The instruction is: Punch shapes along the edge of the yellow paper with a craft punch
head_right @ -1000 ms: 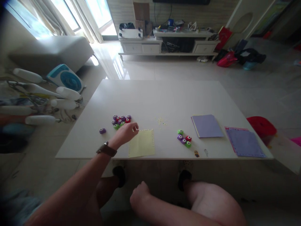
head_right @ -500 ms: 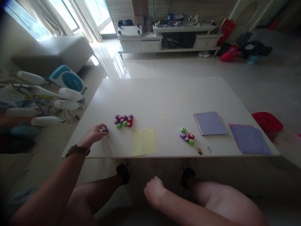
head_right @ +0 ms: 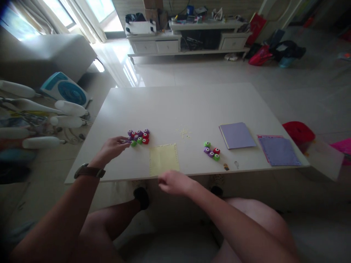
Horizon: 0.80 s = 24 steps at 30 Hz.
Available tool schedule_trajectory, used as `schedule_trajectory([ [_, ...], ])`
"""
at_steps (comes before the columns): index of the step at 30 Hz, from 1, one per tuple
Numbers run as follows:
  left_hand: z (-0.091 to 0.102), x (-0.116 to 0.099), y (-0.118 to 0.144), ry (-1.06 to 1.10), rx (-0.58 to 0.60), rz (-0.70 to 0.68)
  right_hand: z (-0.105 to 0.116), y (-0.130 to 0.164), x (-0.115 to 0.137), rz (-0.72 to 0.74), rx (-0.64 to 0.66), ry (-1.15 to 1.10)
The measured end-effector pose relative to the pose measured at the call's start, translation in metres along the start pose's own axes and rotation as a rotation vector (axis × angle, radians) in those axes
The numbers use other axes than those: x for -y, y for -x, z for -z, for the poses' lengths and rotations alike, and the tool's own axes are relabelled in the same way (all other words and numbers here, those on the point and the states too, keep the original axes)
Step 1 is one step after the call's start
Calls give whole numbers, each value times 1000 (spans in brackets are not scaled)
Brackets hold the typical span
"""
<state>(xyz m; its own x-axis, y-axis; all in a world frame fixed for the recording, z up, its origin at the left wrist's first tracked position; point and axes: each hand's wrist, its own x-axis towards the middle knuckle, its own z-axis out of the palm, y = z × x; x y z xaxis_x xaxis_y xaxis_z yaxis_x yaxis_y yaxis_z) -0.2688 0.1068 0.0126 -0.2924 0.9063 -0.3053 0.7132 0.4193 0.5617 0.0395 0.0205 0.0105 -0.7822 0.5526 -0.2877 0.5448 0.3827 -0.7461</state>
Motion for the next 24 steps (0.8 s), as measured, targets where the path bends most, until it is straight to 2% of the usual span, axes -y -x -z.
schedule_trajectory([
  [2, -11, -22, 11, 287, 81, -47, 26, 1, -6, -42, -250, -106],
  [5, -35, -56, 29, 664, 265, -116, 56, 4, -13, -107, -576, -190],
  [7, -53, -75, 42, 785, 362, -131, 65, 6, -17, -109, -680, -252],
  [10, -75, -95, 58, 890, 486, -119, 66, 9, -21, -87, -718, -280],
  [12, -87, -102, 66, 947, 573, -102, 63, 11, -22, -67, -703, -277],
  [14, -95, -106, 72, 980, 611, -82, 60, 12, -22, -47, -676, -289],
  [20, -106, -111, 72, 1048, 609, -77, 63, 5, -26, -41, -705, -304],
  [24, -104, -116, 65, 1176, 613, -9, 70, -2, -33, -40, -758, -284],
])
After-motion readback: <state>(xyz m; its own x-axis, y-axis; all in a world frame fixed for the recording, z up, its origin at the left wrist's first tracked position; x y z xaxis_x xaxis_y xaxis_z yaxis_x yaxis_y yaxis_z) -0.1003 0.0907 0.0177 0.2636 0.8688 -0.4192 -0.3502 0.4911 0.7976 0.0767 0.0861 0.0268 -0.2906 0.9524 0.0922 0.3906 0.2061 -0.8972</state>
